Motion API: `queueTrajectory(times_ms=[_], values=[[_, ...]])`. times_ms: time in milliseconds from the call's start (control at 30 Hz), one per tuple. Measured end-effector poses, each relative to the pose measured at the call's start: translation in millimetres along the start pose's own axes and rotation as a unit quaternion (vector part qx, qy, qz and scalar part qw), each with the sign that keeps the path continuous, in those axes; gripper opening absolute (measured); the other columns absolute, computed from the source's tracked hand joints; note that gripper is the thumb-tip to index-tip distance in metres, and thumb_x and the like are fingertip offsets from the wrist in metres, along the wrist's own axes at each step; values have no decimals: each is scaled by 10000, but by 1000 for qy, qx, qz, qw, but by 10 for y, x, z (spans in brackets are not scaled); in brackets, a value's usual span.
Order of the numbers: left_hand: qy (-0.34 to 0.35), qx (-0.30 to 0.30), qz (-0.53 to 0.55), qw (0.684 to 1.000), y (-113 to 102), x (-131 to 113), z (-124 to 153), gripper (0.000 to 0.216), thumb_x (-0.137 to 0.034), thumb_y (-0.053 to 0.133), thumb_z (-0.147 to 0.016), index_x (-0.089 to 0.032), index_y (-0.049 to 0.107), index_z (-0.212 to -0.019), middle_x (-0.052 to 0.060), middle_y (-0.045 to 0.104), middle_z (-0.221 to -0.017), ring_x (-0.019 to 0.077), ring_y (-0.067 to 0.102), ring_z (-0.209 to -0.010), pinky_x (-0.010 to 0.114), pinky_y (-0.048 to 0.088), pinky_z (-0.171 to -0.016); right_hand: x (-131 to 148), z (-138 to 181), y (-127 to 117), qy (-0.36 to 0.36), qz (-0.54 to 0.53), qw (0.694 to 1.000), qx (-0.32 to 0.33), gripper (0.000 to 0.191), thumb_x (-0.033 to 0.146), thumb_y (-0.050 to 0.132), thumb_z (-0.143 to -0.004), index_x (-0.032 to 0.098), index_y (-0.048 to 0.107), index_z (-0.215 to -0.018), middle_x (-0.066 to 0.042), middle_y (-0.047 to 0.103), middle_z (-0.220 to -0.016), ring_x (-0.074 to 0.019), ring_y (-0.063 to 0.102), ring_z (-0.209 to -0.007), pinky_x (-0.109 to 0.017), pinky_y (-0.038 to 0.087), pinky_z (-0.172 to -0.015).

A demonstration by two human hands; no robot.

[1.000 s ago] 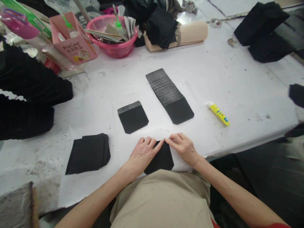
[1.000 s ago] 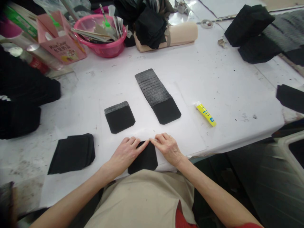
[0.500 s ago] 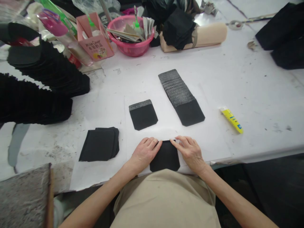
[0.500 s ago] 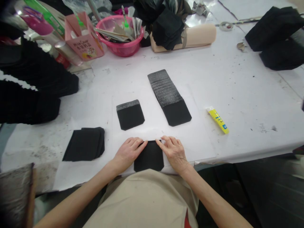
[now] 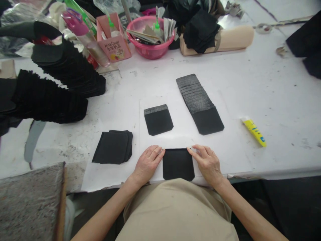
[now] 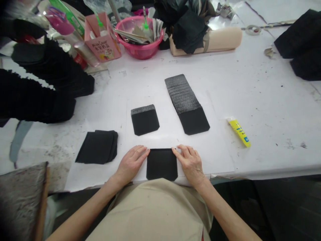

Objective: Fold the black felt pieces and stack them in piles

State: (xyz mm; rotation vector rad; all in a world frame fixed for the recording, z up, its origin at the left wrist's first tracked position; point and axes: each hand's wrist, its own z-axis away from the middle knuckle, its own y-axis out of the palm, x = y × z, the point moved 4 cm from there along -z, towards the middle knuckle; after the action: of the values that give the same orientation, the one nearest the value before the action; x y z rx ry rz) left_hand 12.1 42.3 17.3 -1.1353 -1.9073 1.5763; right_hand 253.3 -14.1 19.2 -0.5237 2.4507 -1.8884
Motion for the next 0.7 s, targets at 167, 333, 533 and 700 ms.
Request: queueTrajectory(times_ms=[167,333,533,700], values=[[-19,-28,24,999,18,19,59,283,-78,524,-946,-142,604,-1209,132,607,-1244,270,546,-1207,477,515,-1027,-6,-1,-18,5,-20,1000,-3,395,30,473,-934,244,662,-1206,-94,648,-1167,-245,576,-1035,-387,500,-861],[-40,-44,56,997,15,45,58,298,-35,496,-929,-158,613,-1174,114,613,-1232,253,549,-1208,475,512,-1035,-53,-47,-47,59,-103,993,-13,333,114,459,-974,266,655,-1196,-79,638,-1112,-232,577,-1019,-383,516,-856],[-53,-61,106,991,-20,58,15,274,-9,486,-908,-149,609,-1110,96,640,-1166,223,559,-1192,444,511,-1044,135,-289,-7,48,-96,994,14,232,243,570,-958,200,614,-1182,-93,640,-1039,-255,564,-967,-398,484,-834],[-109,-52,174,977,-30,99,24,203,-86,477,-947,-167,598,-1088,96,636,-1137,205,568,-1174,438,514,-1029,155,-427,62,43,-90,994,46,40,238,603,-933,211,623,-912,-64,618,-872,-236,548,-835,-369,453,-720]])
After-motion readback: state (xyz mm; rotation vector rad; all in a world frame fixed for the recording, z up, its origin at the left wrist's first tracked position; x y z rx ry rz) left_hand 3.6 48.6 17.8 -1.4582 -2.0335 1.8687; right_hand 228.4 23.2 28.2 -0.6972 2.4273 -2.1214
